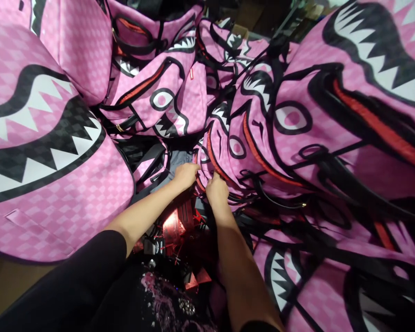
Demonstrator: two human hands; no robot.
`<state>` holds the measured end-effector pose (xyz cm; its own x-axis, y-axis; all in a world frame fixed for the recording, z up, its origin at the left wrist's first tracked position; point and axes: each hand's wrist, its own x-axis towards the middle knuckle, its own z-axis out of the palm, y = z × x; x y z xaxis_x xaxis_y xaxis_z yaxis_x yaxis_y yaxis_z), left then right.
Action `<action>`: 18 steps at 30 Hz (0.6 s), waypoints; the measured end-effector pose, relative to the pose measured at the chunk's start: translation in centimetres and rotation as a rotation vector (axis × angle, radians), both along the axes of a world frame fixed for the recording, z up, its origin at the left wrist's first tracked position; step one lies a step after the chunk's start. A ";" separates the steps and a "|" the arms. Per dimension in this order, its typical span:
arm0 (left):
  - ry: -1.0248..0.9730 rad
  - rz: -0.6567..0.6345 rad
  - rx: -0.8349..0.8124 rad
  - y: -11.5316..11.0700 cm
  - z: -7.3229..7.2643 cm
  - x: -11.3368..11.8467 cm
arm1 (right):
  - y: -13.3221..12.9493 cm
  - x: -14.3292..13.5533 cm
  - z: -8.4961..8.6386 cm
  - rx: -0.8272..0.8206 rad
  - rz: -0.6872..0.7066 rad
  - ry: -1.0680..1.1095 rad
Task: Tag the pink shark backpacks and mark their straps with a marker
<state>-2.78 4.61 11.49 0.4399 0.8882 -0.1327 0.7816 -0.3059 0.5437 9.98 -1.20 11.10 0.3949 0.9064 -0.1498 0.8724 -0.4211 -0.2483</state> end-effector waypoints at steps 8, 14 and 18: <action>-0.015 -0.167 -0.072 3.1 -2.4 1.9 | -2.3 0.9 -2.4 0.125 -0.017 0.087; -0.011 -0.311 -0.125 3.4 -1.8 3.9 | -1.0 1.0 -1.5 0.023 -0.098 -0.002; 0.028 -0.327 -0.168 4.1 -1.1 4.1 | -0.2 0.9 0.2 -0.045 -0.124 -0.075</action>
